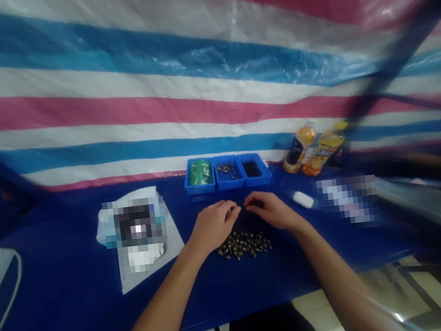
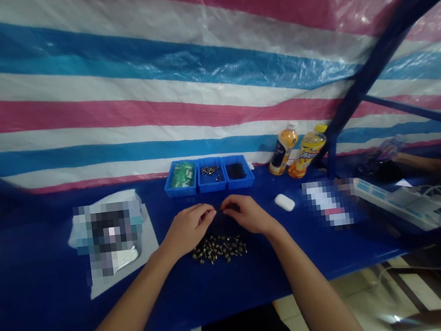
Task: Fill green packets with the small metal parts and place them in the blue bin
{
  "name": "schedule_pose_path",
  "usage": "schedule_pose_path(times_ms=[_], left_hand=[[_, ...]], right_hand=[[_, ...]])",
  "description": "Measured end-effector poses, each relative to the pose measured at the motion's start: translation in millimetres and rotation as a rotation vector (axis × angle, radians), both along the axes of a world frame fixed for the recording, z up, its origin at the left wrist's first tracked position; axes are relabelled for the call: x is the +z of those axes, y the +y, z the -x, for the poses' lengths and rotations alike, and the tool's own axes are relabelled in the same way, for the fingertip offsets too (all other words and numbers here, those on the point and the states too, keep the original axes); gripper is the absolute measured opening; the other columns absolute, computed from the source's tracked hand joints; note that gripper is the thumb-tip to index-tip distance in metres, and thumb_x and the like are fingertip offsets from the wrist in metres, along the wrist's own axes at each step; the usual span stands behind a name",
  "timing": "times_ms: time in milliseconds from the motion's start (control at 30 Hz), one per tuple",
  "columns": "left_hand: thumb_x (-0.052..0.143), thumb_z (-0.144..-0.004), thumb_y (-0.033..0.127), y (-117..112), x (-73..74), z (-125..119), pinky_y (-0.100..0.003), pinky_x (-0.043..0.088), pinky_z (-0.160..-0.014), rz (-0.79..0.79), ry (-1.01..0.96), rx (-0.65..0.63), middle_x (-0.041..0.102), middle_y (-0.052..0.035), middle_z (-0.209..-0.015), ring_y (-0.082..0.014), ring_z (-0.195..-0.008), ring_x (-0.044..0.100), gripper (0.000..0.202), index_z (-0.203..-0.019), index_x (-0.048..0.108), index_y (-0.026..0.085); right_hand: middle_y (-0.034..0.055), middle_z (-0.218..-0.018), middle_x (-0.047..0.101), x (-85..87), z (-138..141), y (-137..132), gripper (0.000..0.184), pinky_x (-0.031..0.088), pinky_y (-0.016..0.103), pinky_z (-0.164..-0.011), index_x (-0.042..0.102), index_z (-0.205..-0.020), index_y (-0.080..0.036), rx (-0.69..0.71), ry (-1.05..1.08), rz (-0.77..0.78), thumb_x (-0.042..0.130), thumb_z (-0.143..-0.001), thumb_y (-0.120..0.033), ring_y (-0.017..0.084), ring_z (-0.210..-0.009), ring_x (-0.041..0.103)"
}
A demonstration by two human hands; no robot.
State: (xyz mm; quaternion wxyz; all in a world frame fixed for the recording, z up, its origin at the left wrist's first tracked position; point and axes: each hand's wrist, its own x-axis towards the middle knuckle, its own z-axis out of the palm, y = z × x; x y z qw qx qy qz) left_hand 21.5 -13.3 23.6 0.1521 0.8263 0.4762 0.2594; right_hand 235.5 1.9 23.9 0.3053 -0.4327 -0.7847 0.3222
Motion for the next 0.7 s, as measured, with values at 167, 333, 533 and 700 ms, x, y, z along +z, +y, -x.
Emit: schedule_pose_path(times_ms=[167,333,533,700], left_hand=[[0.035,-0.099,0.038,-0.9,0.7,-1.8,-0.029,0.042,-0.071,0.006,-0.013,-0.054,0.065,-0.0015,-0.085,-0.0178,-0.081,0.063,0.031,-0.091,0.061,0.023],[0.038,-0.098,0.035,0.6,-1.3,-1.6,-0.029,0.041,-0.069,0.041,-0.102,-0.065,0.065,0.0001,-0.083,-0.0168,-0.078,0.061,0.025,-0.09,0.058,0.023],[0.04,-0.097,0.035,1.4,-0.3,-1.9,-0.029,0.041,-0.068,0.058,-0.185,-0.036,0.064,0.0008,-0.077,-0.0161,-0.072,0.059,0.023,-0.092,0.058,0.023],[0.038,-0.098,0.039,0.3,3.8,-1.9,-0.029,0.043,-0.069,0.085,-0.215,-0.002,0.067,0.0005,-0.081,-0.0173,-0.077,0.062,0.027,-0.102,0.06,0.024]], right_hand=[[-0.0005,-0.08,0.063,0.8,9.3,-4.2,0.015,0.043,0.026,-0.066,0.062,-0.094,-0.018,0.024,0.174,0.074,0.065,-0.083,-0.029,0.012,-0.069,0.054],[0.0003,-0.082,0.062,-3.6,12.3,-3.1,0.025,0.044,0.026,-0.068,0.06,-0.101,-0.019,0.006,0.228,0.09,0.066,-0.083,-0.035,0.013,-0.071,0.054],[-0.0006,-0.075,0.058,-2.0,12.8,-2.8,0.027,0.042,0.026,-0.067,0.061,-0.091,-0.019,-0.006,0.152,0.148,0.05,-0.093,-0.043,0.013,-0.069,0.052],[-0.0013,-0.068,0.057,-1.1,11.2,-0.2,0.033,0.04,0.026,-0.065,0.057,-0.076,-0.017,0.014,0.223,0.221,0.05,-0.093,-0.044,0.012,-0.065,0.05]])
